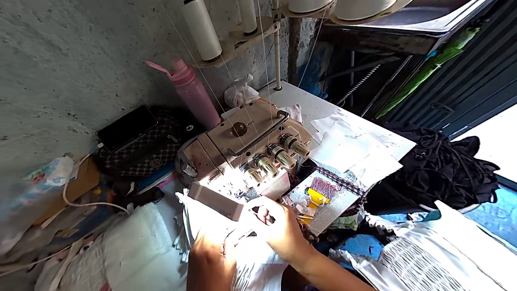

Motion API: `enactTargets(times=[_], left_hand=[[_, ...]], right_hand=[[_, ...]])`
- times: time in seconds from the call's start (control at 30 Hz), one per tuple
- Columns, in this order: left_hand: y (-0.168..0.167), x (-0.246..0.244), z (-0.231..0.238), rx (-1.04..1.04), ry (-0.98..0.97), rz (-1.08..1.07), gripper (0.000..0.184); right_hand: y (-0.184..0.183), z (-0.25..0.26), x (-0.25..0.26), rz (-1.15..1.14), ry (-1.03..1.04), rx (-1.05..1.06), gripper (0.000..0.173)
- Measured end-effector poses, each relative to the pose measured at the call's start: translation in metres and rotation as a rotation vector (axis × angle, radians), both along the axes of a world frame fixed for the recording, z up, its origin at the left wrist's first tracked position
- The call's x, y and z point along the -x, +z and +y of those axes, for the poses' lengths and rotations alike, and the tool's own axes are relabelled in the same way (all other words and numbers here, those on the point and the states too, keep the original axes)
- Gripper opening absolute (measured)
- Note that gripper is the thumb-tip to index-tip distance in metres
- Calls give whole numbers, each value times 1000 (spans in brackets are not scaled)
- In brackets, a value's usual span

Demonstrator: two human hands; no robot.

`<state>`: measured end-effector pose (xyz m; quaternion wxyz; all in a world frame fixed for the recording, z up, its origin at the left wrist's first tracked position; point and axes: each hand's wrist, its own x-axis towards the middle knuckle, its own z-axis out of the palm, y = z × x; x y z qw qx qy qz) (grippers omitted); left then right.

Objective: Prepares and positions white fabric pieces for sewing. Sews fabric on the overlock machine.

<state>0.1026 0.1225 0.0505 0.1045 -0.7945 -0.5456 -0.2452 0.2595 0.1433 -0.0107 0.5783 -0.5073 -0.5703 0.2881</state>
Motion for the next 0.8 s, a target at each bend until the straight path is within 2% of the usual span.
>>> enactTargets(times=[0.07,0.17,0.27,0.37,0.5,0.67,0.8], left_hand=[[1,2,2,3,-8,-8,21],[0,3,2,5,-15,-6,21],[1,2,3,9,-25,-9,21],[0,4,6,-2,-16,-2,21],[0,9,15,7,15,2,19],[7,11,19,83,70,2,12],[5,15,-1,55,97,4,15]], right_hand=[[-10,-22,-1,28,60,43,29],[-10,-71,-4,96,296,279,44],[-11,-97,1,143,443,358,35],[-10,-99,8,117,457,310,29],[3,-92,12,39,454,265,30],[27,-76,-4,-220,472,240,33],[47,-62,-33,-448,430,235,57]])
